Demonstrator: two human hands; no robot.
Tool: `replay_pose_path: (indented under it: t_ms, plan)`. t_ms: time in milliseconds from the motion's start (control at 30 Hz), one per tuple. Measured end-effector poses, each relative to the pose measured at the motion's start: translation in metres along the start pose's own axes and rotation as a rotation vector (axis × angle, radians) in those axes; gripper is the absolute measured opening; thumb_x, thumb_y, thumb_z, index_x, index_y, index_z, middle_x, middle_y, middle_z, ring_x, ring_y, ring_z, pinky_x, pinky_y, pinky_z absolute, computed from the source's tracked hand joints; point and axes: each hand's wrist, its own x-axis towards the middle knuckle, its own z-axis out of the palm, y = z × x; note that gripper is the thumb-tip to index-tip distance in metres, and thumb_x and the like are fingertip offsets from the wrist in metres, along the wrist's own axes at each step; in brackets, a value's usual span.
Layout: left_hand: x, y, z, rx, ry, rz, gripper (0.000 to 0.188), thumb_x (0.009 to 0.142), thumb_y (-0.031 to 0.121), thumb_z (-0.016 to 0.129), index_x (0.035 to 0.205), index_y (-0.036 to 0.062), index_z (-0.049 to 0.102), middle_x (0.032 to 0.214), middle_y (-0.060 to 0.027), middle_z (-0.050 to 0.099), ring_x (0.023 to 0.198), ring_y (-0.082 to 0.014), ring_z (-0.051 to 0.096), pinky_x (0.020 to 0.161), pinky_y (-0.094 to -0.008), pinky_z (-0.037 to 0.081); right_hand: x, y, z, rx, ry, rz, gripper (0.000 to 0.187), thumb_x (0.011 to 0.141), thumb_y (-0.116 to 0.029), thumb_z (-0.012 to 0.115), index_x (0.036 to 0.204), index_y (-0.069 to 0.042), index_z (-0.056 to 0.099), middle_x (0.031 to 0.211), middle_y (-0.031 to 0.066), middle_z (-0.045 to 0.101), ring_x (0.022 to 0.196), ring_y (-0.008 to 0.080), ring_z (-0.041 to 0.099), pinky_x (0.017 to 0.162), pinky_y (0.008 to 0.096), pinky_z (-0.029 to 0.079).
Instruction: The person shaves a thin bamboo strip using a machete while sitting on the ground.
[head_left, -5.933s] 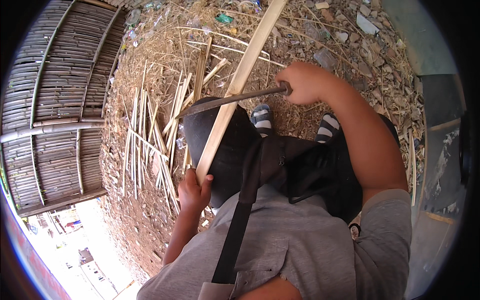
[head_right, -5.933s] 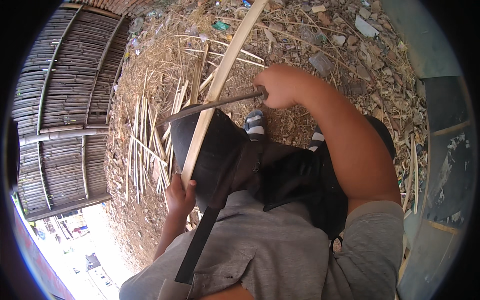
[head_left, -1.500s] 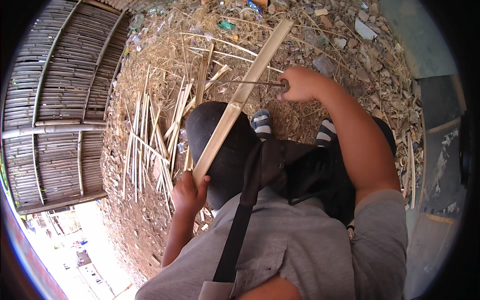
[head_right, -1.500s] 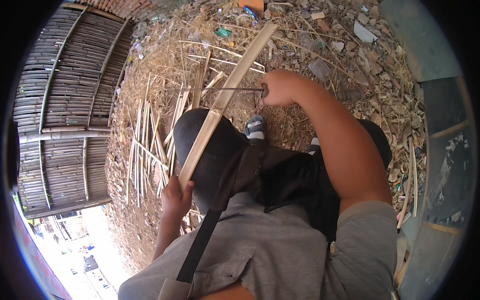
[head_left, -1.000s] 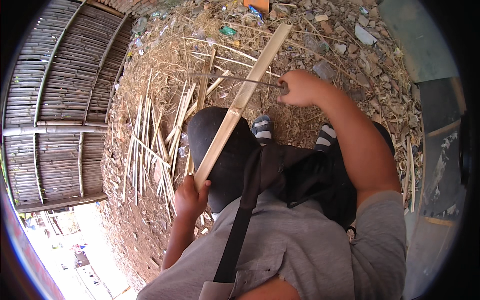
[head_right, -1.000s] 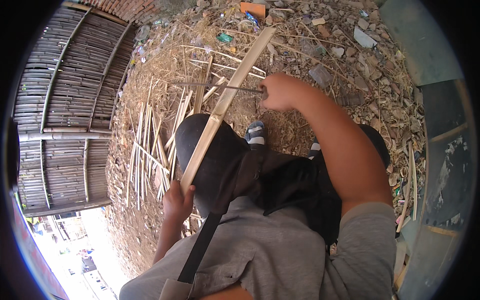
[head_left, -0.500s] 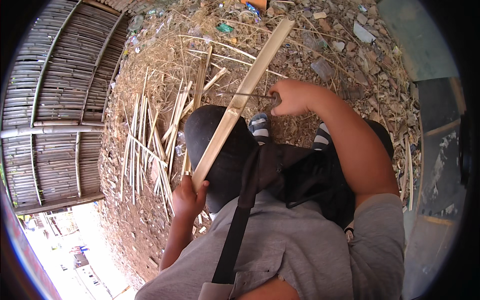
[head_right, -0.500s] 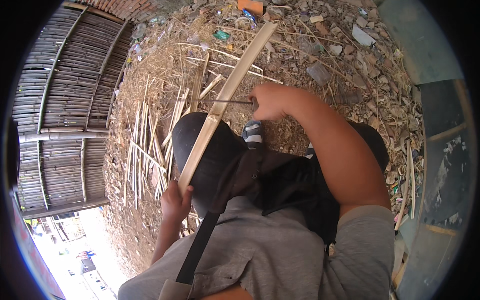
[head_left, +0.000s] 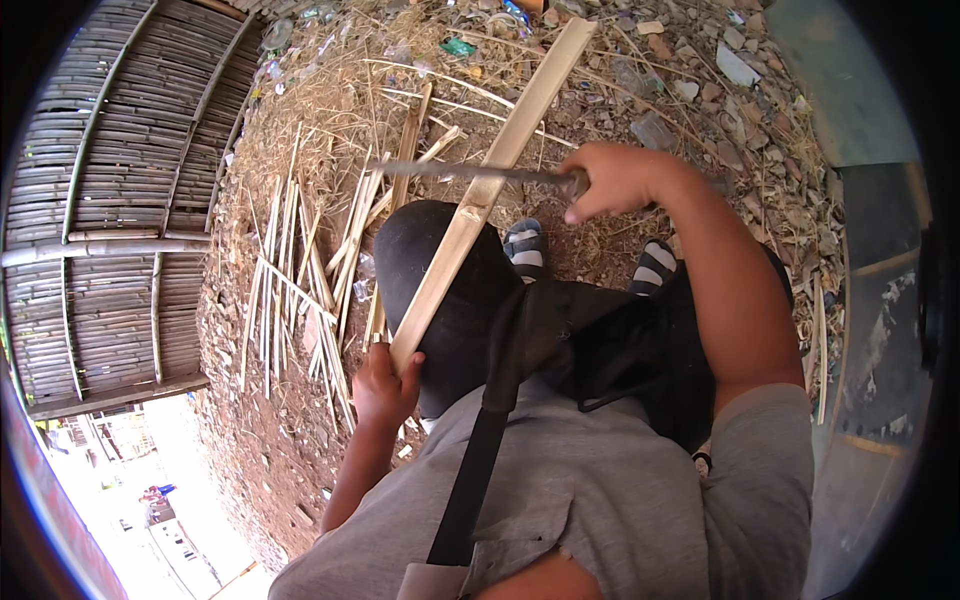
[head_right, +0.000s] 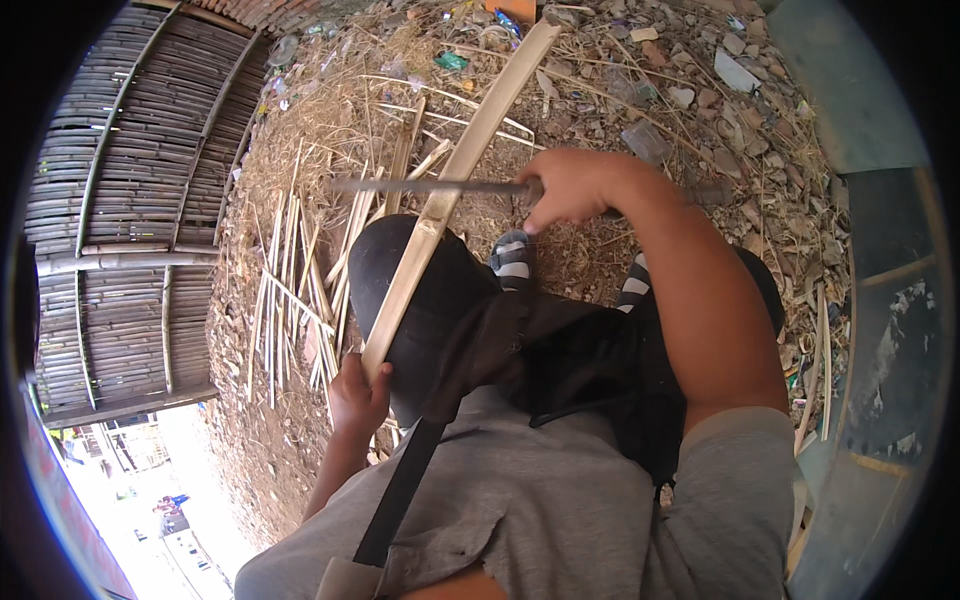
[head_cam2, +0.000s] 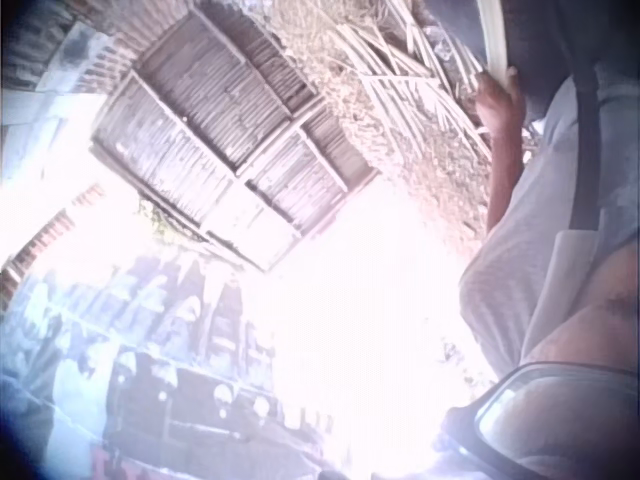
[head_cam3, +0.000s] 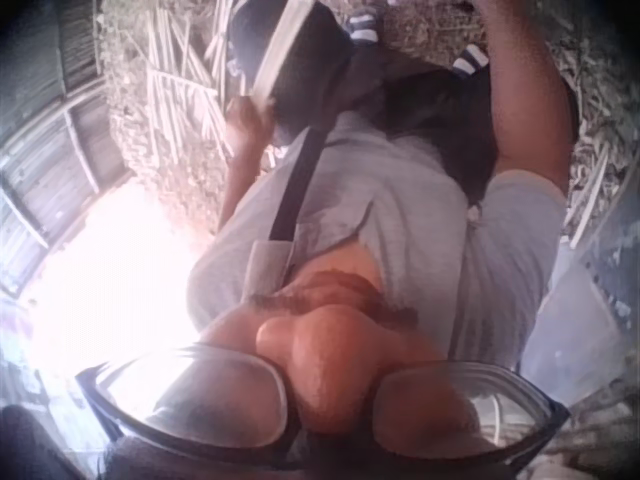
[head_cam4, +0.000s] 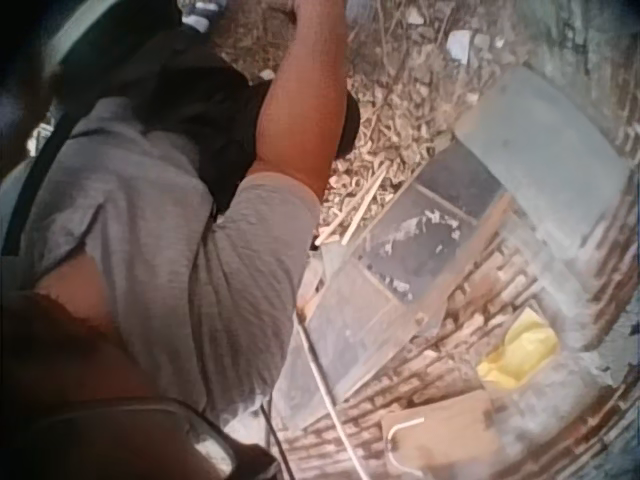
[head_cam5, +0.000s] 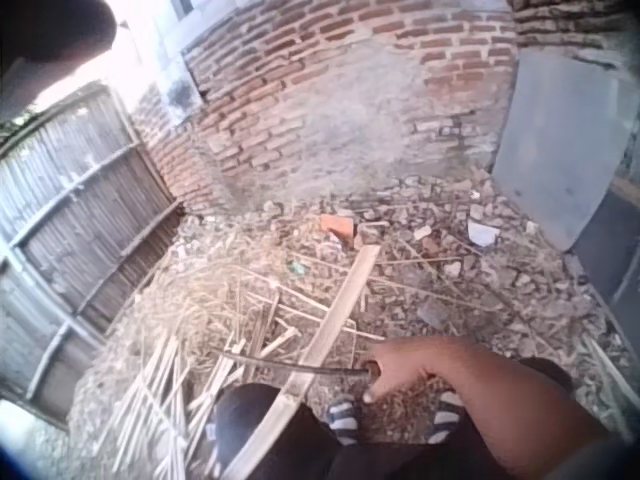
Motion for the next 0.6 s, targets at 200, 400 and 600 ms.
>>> replay_pose_path:
  t_ms: [200,400,600]
  plan:
    - [0.003,0.005,0.000,0.000,0.009,-0.002,0.043,0.089,0.039,0.073,0.091,0.0017,0.052,0.064,-0.0199,0.060,0.058,-0.0435,0.062,0.052,-0.0519,0.048,-0.003,-0.009,0.006,0.093,0.031,0.120,0.049,0.078,-0.024,0.078,0.118,0.000,0.065,0.079,0.0091,0.066,0.063,0.0202,0.064,0.060,0.0344,0.053]
    - [0.000,0.000,0.001,0.000,-0.007,-0.009,0.042,0.090,0.039,0.072,0.089,0.0026,0.051,0.062,-0.0192,0.058,0.055,-0.0427,0.061,0.049,-0.0504,0.047,0.003,-0.008,-0.001,-0.320,0.133,-0.022,0.041,0.076,-0.024,0.073,0.111,-0.002,0.070,0.095,0.0191,0.071,0.089,0.0360,0.069,0.082,0.0439,0.055]
    - [0.003,0.008,0.004,-0.032,0.017,0.005,0.041,0.090,0.036,0.072,0.088,0.0018,0.050,0.060,-0.0182,0.056,0.054,-0.0415,0.060,0.050,-0.0503,0.046,-0.001,0.005,0.009,-0.309,0.348,-0.049,0.027,0.074,-0.016,0.068,0.098,-0.005,0.072,0.085,0.0188,0.070,0.084,0.0360,0.070,0.074,0.0474,0.054]
